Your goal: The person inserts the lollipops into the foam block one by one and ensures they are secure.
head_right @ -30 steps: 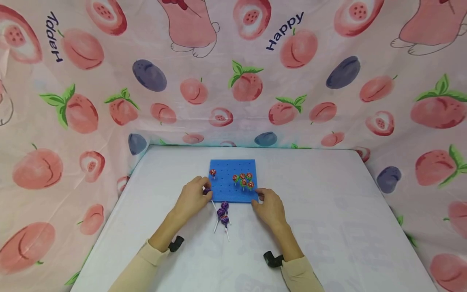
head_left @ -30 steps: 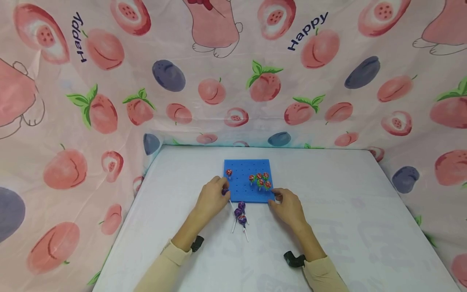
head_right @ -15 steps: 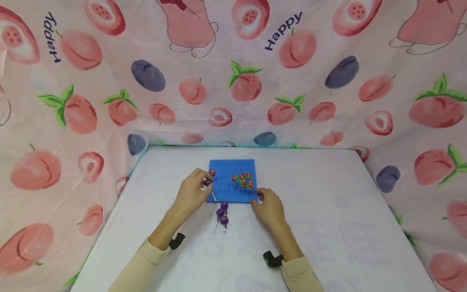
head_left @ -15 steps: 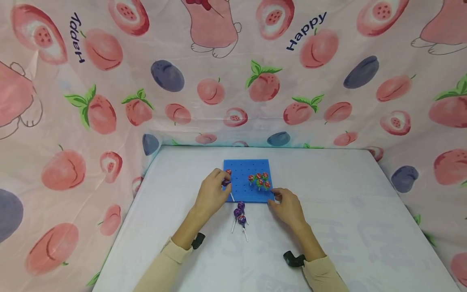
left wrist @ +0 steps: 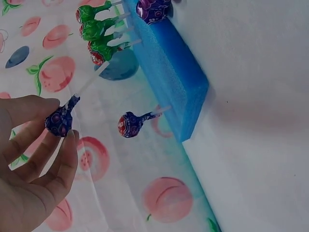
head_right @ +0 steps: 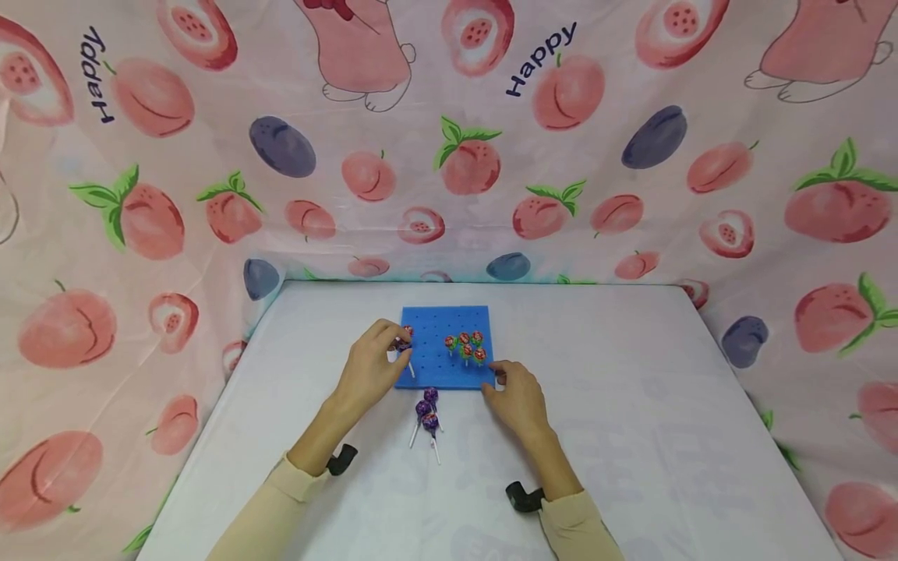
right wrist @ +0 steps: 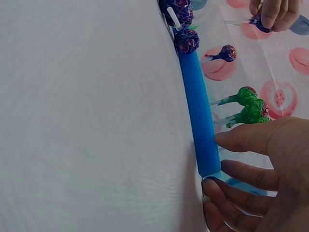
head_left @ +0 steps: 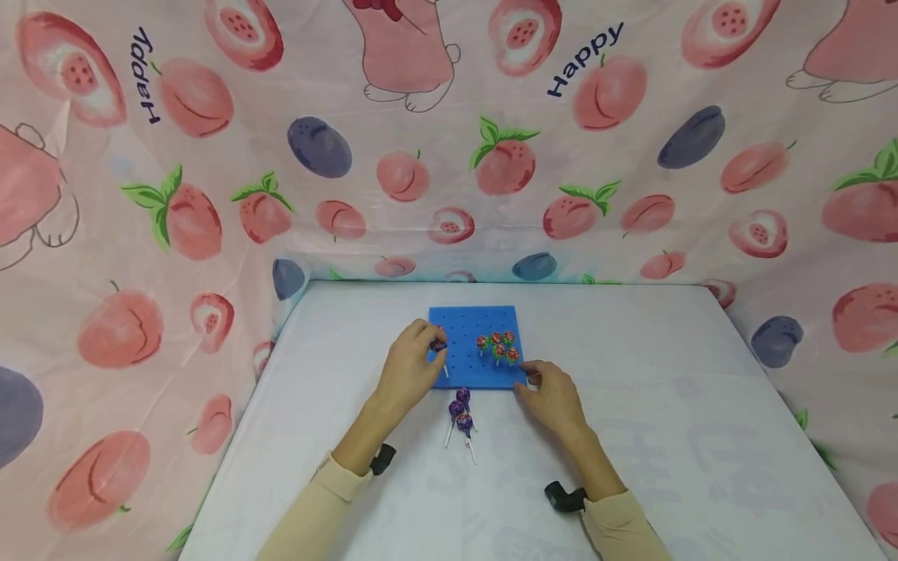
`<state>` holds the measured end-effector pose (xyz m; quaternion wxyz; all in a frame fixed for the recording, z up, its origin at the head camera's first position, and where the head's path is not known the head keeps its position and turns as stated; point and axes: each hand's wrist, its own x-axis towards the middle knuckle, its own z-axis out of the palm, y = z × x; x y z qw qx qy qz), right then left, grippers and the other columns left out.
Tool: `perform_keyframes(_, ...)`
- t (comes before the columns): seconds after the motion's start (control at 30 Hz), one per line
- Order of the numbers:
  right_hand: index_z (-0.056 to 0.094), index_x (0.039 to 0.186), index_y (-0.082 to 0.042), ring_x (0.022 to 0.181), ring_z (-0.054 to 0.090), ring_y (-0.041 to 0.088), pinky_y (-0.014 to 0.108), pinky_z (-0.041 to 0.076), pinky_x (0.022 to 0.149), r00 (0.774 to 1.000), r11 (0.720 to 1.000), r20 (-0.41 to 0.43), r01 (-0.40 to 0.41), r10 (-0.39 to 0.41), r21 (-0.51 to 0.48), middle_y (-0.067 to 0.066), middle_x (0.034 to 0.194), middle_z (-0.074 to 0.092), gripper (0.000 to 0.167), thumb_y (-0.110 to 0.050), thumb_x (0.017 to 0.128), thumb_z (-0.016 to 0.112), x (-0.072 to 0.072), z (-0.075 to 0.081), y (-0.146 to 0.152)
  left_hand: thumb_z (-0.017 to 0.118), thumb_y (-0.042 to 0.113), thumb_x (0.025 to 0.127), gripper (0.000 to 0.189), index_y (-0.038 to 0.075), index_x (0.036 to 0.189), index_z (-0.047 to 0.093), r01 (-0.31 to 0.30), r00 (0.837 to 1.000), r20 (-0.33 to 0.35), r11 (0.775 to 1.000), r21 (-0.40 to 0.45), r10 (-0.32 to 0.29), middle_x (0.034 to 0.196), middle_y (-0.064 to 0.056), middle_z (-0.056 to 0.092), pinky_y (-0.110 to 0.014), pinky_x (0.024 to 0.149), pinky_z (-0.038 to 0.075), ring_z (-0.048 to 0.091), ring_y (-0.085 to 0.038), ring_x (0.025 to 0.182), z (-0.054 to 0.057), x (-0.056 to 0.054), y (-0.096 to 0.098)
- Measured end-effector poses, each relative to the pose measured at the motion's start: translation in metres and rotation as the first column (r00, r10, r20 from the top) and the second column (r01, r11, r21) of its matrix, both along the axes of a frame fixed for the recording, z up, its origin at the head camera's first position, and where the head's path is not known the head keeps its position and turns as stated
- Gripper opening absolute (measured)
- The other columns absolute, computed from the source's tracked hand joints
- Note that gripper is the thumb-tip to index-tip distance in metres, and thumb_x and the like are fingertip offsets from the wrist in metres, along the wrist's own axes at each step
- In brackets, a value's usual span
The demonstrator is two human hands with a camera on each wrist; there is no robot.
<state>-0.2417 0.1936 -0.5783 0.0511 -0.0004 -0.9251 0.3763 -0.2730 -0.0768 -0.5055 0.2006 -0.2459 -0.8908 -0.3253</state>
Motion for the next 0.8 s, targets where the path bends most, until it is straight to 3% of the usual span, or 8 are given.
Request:
perform_keyframes(0.23,0.071,0.128,-0.005,0.105,0.069,0.030,0.051,0.058,0.089,1.000,1.000,0.005,-0.001,0.001,-0.004,0.014,0.114,0.072,0.041,-0.019,0.090,0.080,-0.001,-0.003,0.002,0.082,0.000,0.088,0.017,0.006,0.099,0.071,0.038,0.999,0.005,0.999,0.001,-0.038,0.103,-0.003,0.062,-0.028,0.080,0.057,0.064,-0.017,0.093,-0.001,-0.004,0.002)
perform_keyframes(0.57,0.071,0.127,-0.005,0.104,0.069,0.029,0.050,0.058,0.088,1.000,1.000,0.007,0.005,-0.005,-0.007,0.014,0.113,0.072,0.041,-0.021,0.090,0.080,-0.001,-0.002,0.003,0.082,-0.002,0.087,0.017,0.004,0.099,0.072,0.096,0.994,-0.055,0.995,0.008,-0.096,0.103,-0.003,0.065,-0.030,0.081,0.058,0.065,-0.018,0.093,-0.001,-0.012,0.004)
perform_keyframes(0.8,0.071,0.127,-0.005,0.104,0.069,0.029,0.050,0.058,0.088,1.000,1.000,0.001,0.004,-0.004,-0.003,0.014,0.113,0.072,0.041,-0.019,0.090,0.081,-0.001,-0.003,0.003,0.083,-0.001,0.086,0.018,0.006,0.099,0.073,0.085,0.995,-0.058,0.996,-0.014,-0.086,0.103,-0.002,0.066,-0.030,0.081,0.057,0.066,-0.017,0.093,-0.004,-0.017,0.004)
